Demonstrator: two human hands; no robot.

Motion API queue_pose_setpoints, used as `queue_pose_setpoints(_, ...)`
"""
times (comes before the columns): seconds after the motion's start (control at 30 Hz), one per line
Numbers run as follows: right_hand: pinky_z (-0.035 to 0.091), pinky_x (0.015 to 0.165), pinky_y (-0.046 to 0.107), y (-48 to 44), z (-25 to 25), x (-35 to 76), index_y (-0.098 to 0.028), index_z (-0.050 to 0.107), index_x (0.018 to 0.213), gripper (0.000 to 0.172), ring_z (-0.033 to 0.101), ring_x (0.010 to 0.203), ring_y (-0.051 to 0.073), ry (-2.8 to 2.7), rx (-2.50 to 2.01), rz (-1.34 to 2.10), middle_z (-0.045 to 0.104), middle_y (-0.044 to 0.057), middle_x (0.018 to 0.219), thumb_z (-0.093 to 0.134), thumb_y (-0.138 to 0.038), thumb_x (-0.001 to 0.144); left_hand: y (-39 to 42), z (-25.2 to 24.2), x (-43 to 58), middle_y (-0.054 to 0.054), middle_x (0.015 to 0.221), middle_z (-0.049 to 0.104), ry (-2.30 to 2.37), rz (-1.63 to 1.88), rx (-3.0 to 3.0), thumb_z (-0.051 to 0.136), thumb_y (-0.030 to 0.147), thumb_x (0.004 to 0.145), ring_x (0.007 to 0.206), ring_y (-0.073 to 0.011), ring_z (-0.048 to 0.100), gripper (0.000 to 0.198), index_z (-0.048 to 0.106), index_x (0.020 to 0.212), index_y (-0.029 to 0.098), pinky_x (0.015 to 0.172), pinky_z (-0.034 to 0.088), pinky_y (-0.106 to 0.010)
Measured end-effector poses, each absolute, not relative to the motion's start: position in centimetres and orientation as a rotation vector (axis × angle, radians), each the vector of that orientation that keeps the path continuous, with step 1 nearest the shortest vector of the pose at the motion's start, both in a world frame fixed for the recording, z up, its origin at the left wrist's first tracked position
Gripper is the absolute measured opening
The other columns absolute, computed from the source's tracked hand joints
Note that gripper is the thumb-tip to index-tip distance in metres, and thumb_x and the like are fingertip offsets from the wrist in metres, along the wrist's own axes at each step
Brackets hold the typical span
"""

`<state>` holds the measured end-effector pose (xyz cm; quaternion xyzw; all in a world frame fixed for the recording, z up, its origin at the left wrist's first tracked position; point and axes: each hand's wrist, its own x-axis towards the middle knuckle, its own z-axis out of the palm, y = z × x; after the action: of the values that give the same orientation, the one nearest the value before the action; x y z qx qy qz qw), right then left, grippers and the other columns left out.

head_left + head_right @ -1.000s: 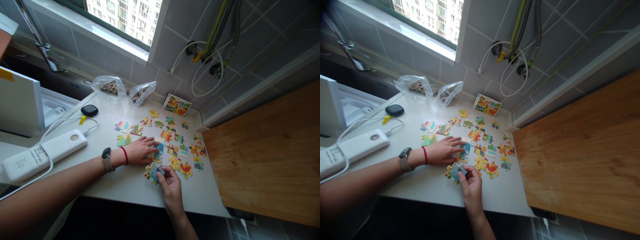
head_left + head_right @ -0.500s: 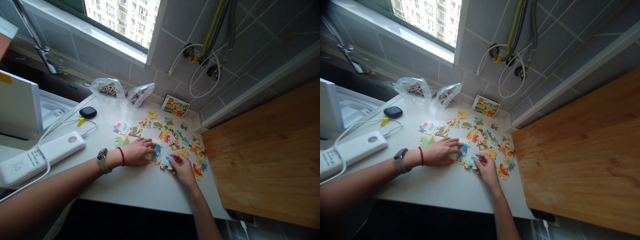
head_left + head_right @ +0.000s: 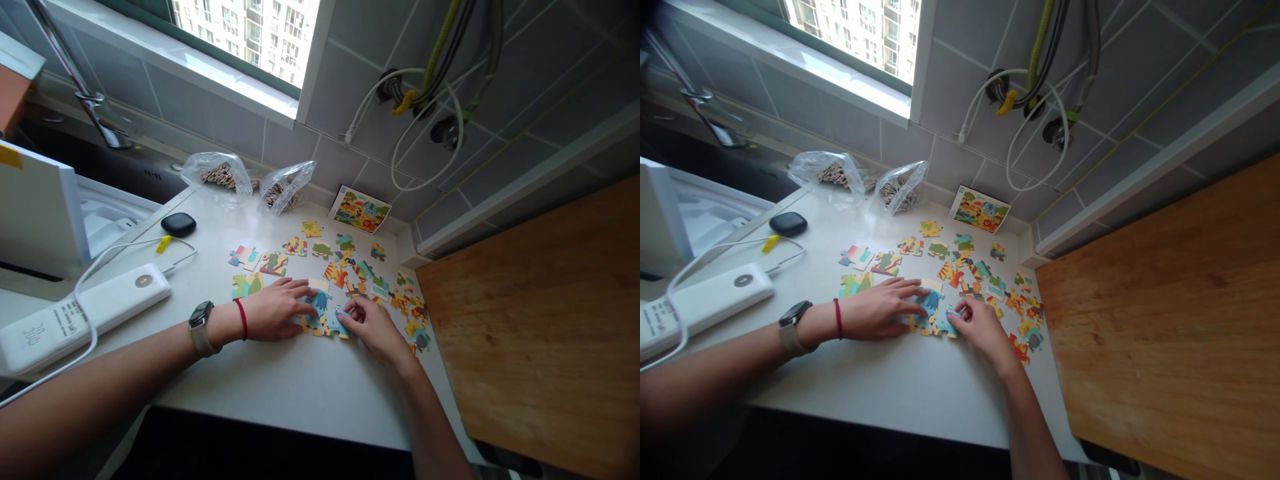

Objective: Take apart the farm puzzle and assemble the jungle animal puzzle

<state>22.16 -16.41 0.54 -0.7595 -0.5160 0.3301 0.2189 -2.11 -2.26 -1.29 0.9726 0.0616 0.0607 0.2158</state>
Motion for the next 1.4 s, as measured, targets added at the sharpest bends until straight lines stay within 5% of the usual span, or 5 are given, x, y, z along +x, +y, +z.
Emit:
queue_pose_setpoints(0.43,0.033,0.048,0.023,-15.0,0.5,23.7,-0.02,0.07,0.079,0.018,0.049,0.052,0.012,-1.443,-1.909,1.122,0.058,-0.004,0.058,0.08,-0.035,0.077,-2.3,-1.0,-2.3,-0.009,0.154,0.054,0.177,0.156,2.668,0.073,0.026,0.089,0.144,-0.0418,0.047,0.043,0.069,0.131,0.032,0.117,0.041,-0.062)
queue_pose_setpoints(0.67,0.035,0.051,0.024,-15.5,0.1,24.3,-0.019,0.075,0.119,0.048,0.049,0.054,0.013,-1.294,-1.763,1.282,0.057,-0.005,0.061,0.085,-0.038,0.075,-2.3,-0.6,-2.3,-0.008,0.157,0.05,0.175,0.101,2.683,0.07,0.026,0.091,0.146,-0.0407,0.044,0.044,0.066,0.134,0.033,0.117,0.041,-0.061)
queue_pose_setpoints(0.9,0.036,0.05,0.023,-15.5,0.8,24.3,-0.019,0.076,0.085,0.032,0.051,0.055,0.012,-1.254,-1.669,1.375,0.062,-0.002,0.063,0.081,-0.05,0.079,-2.1,-0.4,-2.3,-0.008,0.158,0.05,0.152,0.08,2.699,0.068,0.025,0.093,0.146,-0.0401,0.043,0.043,0.065,0.135,0.032,0.116,0.042,-0.061)
queue_pose_setpoints(1.2,0.053,0.088,0.038,-15.3,0.9,24.0,-0.028,0.083,0.099,0.019,0.069,0.097,0.025,-1.55,-1.621,1.03,0.078,0.005,0.104,0.073,-0.038,0.087,-2.1,-0.8,-2.4,-0.009,0.157,0.051,0.152,0.124,2.675,0.069,0.027,0.092,0.146,-0.0403,0.045,0.043,0.065,0.135,0.032,0.116,0.042,-0.059)
queue_pose_setpoints(1.4,0.052,0.081,0.034,-15.0,-0.1,22.7,-0.026,0.081,0.098,0.012,0.068,0.086,0.021,-1.687,-1.656,0.852,0.077,0.004,0.092,0.073,-0.029,0.089,-2.1,-0.9,-2.4,-0.008,0.156,0.051,0.156,0.137,2.674,0.069,0.028,0.092,0.146,-0.04,0.045,0.043,0.065,0.135,0.033,0.117,0.041,-0.059)
